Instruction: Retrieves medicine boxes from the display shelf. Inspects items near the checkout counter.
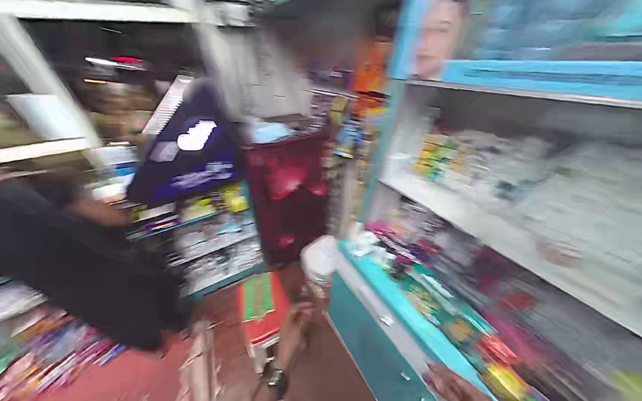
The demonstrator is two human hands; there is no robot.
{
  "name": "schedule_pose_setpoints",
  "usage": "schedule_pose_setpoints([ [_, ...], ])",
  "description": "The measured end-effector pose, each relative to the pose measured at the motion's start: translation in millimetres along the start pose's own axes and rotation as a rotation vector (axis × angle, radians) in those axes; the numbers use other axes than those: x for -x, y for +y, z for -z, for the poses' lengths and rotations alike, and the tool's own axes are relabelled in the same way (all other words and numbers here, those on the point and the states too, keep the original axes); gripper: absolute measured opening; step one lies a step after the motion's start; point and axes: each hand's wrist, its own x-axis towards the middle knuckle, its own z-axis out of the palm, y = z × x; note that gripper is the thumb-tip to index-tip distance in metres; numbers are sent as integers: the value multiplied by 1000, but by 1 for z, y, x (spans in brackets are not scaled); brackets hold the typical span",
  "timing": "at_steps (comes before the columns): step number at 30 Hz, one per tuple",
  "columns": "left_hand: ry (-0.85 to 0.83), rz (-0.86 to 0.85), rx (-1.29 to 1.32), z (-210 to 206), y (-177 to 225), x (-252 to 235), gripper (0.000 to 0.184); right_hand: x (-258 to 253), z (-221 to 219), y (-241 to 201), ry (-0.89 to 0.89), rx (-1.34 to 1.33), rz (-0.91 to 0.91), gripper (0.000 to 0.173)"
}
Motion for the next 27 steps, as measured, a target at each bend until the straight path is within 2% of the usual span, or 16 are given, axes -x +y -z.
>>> schedule_pose_setpoints([
  [2, -77, -56, 38, -33, 8, -36, 30, -38, 19, -49, 165, 40, 99, 27],
  [4, -107, -129, 87, -65, 24, -73, 28, -91, 34, -86, 249, 104, 303, 25],
  [7, -208, -207, 105, -109, 41, -102, 27, -139, 47, -116, 346, 220, 533, 24],
  [10, -326, -278, 161, -147, 50, -130, 23, -173, 55, -131, 450, 342, 611, 22],
  [14, -386, -423, 161, -185, 63, -172, 20, -208, 65, -143, 593, 542, 677, 21],
  [17, -395, -646, 89, -208, 71, -213, 21, -230, 65, -150, 852, 818, 738, 18],
  [19, -355, -816, -29, -222, 78, -241, 22, -246, 63, -152, 1020, 1016, 704, 30],
  [23, -314, -1055, -317, -245, 94, -287, 31, -283, 62, -147, 1179, 1221, 528, 75],
  [27, -298, -1216, -538, -266, 104, -323, 46, -306, 59, -139, 1348, 1344, 325, 98],
])
